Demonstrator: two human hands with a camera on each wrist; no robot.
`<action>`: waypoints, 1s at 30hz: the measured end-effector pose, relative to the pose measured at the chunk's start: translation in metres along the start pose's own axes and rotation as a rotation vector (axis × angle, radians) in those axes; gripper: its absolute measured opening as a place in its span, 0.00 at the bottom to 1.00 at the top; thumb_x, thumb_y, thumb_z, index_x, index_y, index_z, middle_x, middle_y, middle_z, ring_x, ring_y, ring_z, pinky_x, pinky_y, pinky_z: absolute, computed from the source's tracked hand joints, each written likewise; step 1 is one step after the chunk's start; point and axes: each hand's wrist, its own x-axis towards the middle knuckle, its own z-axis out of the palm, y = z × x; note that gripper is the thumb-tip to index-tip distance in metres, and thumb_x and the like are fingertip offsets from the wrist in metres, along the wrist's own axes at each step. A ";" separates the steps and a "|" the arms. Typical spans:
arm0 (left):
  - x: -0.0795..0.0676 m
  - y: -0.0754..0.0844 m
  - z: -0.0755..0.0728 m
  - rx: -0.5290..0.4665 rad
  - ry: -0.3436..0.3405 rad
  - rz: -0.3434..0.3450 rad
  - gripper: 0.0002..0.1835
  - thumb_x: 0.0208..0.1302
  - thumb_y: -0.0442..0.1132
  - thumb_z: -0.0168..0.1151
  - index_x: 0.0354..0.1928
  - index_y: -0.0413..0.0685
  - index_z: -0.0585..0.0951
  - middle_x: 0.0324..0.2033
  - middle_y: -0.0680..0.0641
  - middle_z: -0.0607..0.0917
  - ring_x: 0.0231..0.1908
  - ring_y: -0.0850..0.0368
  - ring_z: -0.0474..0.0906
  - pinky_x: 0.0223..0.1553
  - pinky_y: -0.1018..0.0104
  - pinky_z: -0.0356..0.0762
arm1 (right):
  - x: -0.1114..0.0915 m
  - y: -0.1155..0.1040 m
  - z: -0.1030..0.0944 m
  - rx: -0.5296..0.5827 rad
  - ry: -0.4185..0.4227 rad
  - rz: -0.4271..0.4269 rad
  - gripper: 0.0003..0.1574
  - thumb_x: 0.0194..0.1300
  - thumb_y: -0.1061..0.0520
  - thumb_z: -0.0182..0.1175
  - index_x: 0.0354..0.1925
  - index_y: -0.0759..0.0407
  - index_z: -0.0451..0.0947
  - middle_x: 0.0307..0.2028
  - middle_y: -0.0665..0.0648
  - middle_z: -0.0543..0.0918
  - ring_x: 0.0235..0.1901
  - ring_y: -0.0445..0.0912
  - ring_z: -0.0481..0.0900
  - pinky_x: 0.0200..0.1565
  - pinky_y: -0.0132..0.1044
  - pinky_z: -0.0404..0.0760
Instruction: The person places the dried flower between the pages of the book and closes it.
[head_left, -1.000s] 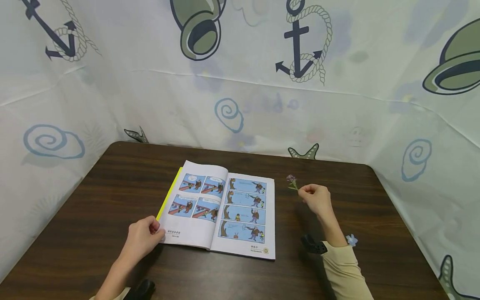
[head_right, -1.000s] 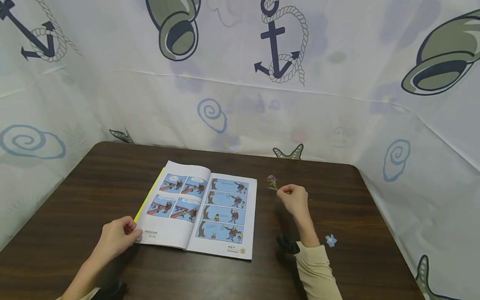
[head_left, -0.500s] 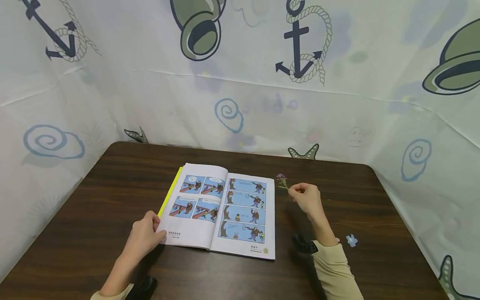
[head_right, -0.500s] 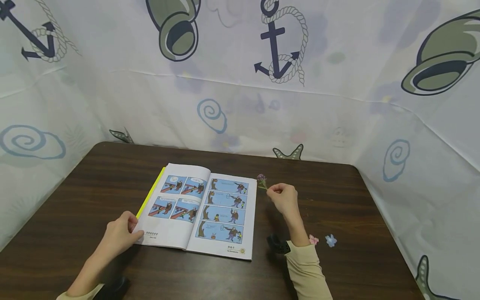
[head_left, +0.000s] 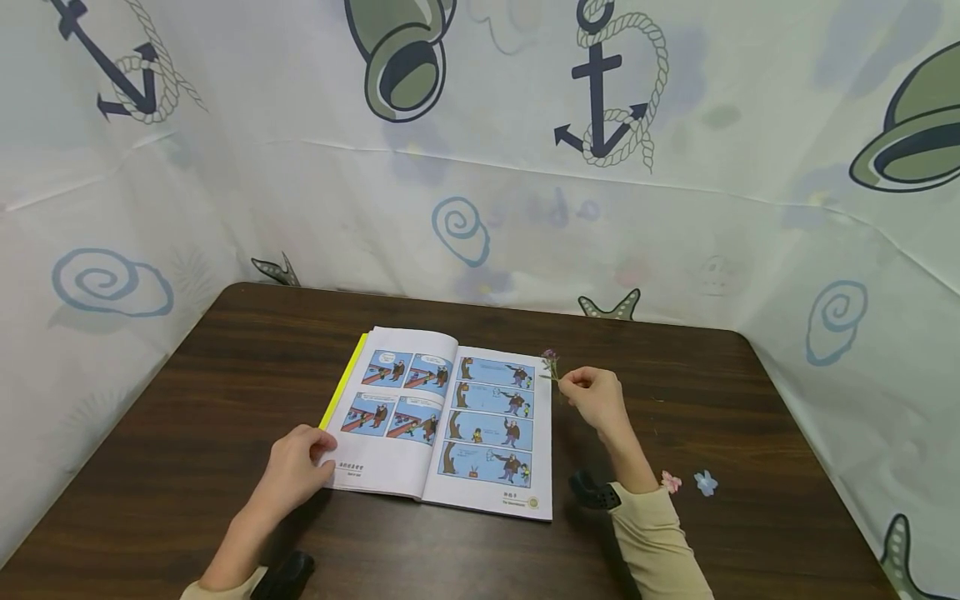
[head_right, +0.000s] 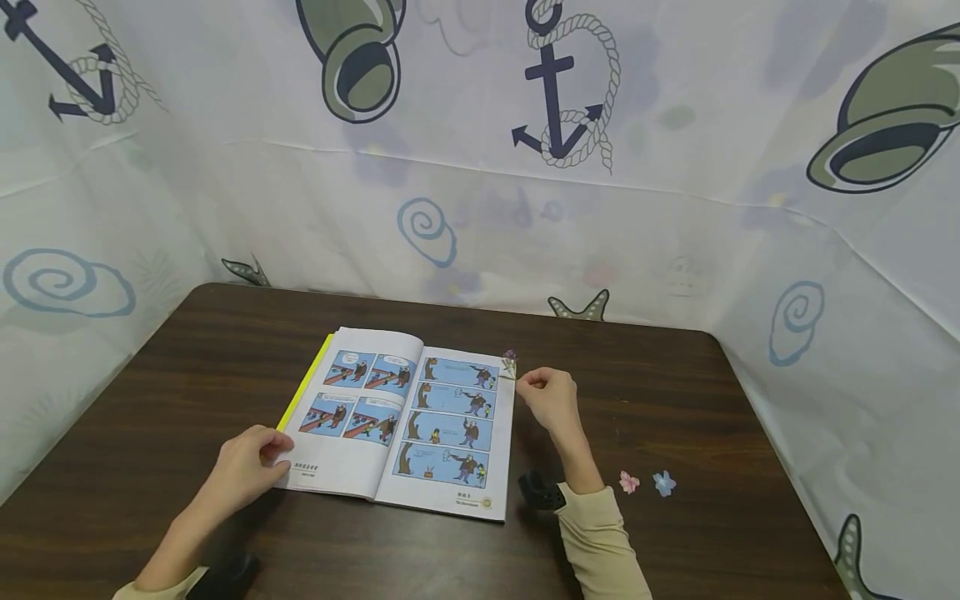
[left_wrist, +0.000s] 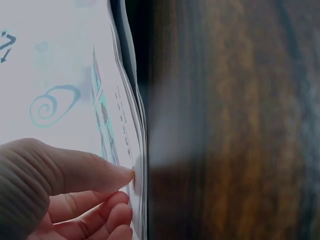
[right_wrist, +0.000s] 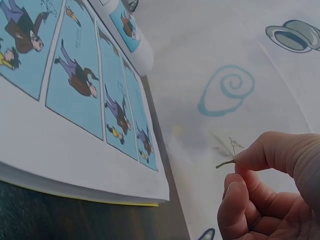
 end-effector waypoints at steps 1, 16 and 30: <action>0.000 -0.001 0.000 -0.006 -0.001 -0.001 0.09 0.45 0.27 0.67 0.32 0.32 0.80 0.28 0.44 0.75 0.28 0.53 0.69 0.30 0.62 0.72 | 0.000 0.000 0.001 -0.001 -0.002 -0.002 0.05 0.55 0.64 0.60 0.28 0.68 0.79 0.17 0.53 0.75 0.19 0.44 0.73 0.21 0.33 0.67; 0.001 -0.003 -0.002 -0.037 -0.025 -0.035 0.09 0.46 0.28 0.68 0.32 0.32 0.80 0.29 0.44 0.76 0.29 0.53 0.69 0.31 0.62 0.72 | -0.007 -0.011 0.022 0.024 -0.045 -0.009 0.05 0.54 0.65 0.60 0.28 0.69 0.80 0.17 0.54 0.74 0.18 0.43 0.69 0.21 0.31 0.66; 0.002 -0.002 -0.002 -0.036 -0.028 -0.036 0.10 0.46 0.28 0.68 0.32 0.32 0.80 0.29 0.44 0.75 0.29 0.52 0.69 0.32 0.61 0.73 | -0.011 -0.019 0.041 0.009 -0.078 -0.041 0.04 0.53 0.66 0.60 0.26 0.68 0.80 0.17 0.53 0.74 0.19 0.42 0.68 0.21 0.33 0.64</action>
